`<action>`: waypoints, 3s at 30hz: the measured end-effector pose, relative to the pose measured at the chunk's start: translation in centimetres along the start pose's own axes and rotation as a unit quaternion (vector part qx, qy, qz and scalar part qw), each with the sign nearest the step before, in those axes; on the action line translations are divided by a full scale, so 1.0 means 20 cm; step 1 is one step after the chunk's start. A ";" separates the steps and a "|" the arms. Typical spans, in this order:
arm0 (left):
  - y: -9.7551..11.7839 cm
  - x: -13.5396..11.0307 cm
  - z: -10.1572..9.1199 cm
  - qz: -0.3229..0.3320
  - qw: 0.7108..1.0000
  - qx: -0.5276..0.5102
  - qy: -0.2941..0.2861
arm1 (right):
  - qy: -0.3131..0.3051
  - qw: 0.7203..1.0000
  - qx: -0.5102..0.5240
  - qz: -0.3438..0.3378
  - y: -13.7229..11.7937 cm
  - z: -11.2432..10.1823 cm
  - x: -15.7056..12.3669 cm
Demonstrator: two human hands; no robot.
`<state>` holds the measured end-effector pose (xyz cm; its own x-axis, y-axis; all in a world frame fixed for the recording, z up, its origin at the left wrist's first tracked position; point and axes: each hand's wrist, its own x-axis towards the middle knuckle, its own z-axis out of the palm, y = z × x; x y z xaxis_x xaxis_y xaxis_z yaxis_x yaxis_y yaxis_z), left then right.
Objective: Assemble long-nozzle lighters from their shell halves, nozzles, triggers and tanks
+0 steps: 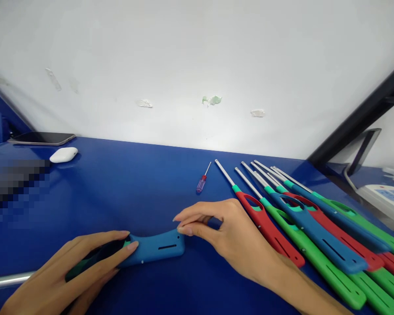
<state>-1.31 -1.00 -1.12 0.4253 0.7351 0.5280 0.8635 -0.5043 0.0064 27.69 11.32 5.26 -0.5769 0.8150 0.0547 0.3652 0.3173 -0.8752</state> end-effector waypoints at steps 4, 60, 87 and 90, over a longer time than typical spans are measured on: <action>0.00 0.01 0.01 0.003 1.000 -0.001 0.010 | -0.006 0.998 -0.031 -0.062 0.02 0.01 0.00; 0.00 0.00 0.00 0.001 1.000 0.008 -0.018 | -0.032 0.863 -0.469 -0.183 0.18 -0.08 0.03; -0.01 0.00 -0.01 -0.004 1.000 0.000 -0.020 | 0.298 0.936 0.080 -0.171 -0.05 0.00 -0.05; -0.01 0.01 -0.03 -0.011 0.999 -0.015 -0.034 | 0.291 0.936 0.081 -0.179 -0.05 0.01 -0.06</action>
<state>-1.56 -1.07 -0.61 0.4257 0.7746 0.4677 0.8646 -0.5006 0.0422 27.87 9.94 6.08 -0.1284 0.8116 0.5699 0.0813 0.5813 -0.8096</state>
